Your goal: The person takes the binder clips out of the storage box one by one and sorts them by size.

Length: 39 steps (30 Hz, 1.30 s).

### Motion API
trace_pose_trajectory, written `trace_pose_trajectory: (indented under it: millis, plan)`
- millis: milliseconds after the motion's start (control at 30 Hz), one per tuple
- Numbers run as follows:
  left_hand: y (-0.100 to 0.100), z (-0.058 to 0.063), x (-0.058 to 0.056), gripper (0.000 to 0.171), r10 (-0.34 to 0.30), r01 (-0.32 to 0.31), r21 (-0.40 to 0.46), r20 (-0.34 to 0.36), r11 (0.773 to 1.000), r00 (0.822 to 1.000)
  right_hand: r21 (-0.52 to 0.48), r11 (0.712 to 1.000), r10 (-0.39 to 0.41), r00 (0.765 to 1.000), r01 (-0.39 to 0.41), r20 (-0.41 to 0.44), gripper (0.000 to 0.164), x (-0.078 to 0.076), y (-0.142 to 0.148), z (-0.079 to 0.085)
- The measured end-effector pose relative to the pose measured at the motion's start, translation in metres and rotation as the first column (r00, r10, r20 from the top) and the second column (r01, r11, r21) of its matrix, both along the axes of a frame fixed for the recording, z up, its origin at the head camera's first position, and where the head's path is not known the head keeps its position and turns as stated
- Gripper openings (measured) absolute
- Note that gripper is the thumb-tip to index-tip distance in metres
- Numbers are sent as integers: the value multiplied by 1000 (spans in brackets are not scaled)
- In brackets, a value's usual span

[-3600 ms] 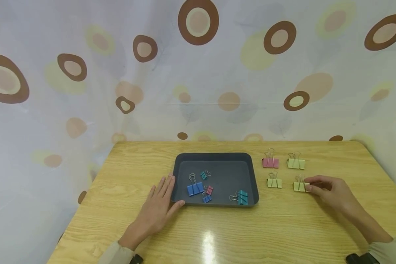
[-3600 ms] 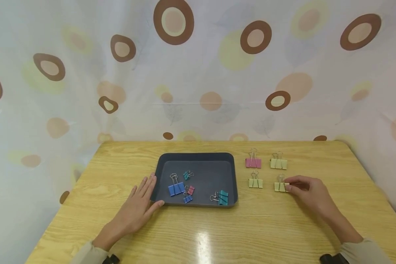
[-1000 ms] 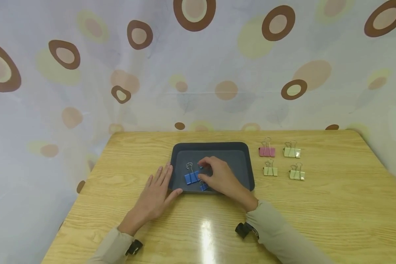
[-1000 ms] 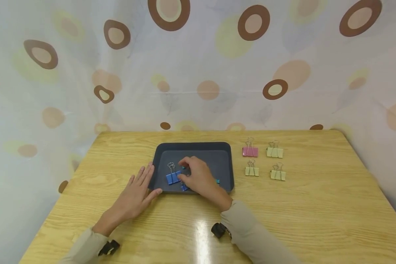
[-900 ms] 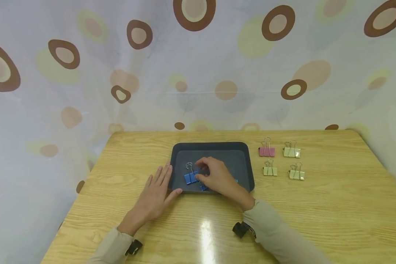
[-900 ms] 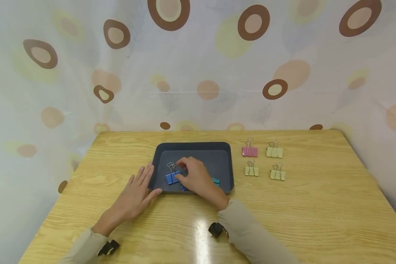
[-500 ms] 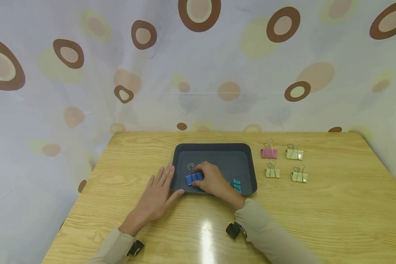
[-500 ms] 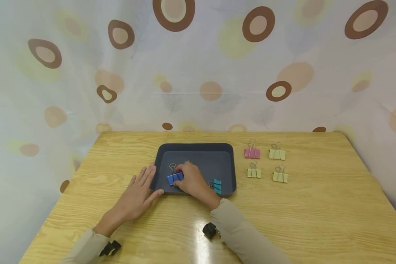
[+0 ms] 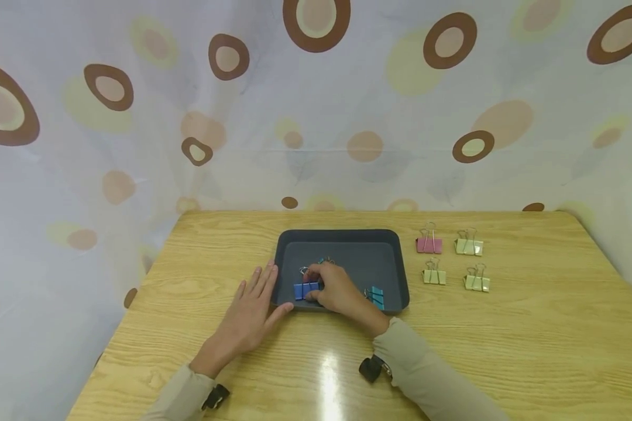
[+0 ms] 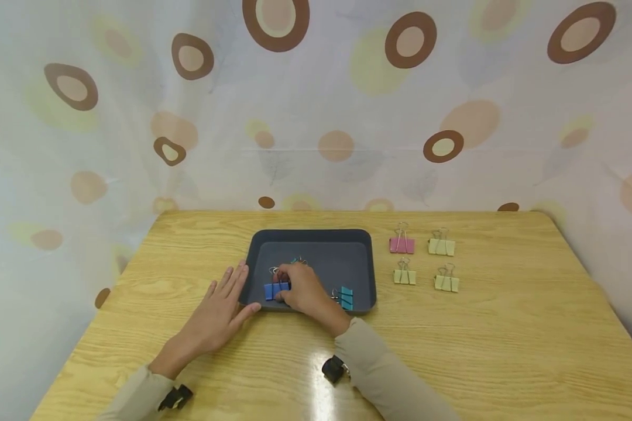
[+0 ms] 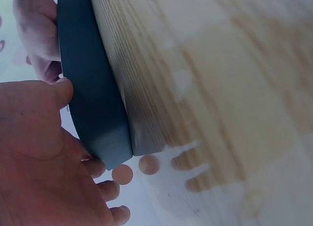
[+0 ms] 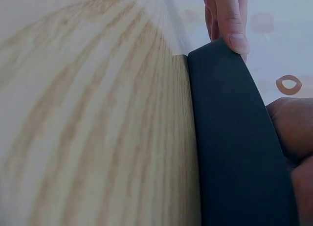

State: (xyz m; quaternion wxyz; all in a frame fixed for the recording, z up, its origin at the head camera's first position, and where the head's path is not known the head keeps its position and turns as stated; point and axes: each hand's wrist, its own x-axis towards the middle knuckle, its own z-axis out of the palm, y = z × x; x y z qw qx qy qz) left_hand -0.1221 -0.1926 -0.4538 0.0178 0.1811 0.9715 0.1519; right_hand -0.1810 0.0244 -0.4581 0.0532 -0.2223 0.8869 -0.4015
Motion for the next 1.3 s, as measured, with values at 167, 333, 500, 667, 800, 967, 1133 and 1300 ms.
trace_pose_trajectory:
  millis: [167,333,500,667,800,967,1133,1300]
  plan:
    - [-1,-1,0,84,-1,1,-4,-1,1000,1000,-18,1000,23,1000,-23,-6,17,0,0,1]
    - [0,-2,0,85,0,0,-8,-2,1000,1000,-76,995,-63,998,62,-11,14,0,4,1]
    - [0,-5,1,84,11,-11,-7,-4,1000,1000,-173,979,-114,993,111,-8,15,4,18,8]
    - [0,-4,3,84,24,-24,-4,-8,1000,1000,-273,958,-89,996,84,-7,20,9,36,16]
    - [0,-4,3,84,18,-18,-3,-16,1000,1000,-331,942,-64,998,59,-4,22,12,53,22]
    - [1,-3,1,84,11,-11,1,-25,1000,1000,-356,933,-50,999,48,4,24,16,74,29]
    - [2,-2,1,84,7,-7,6,-21,1000,1000,-370,928,-43,999,51,29,23,19,92,34]
    - [2,0,1,83,8,-8,7,-19,1000,1000,-383,923,-38,999,29,-16,22,17,108,36]
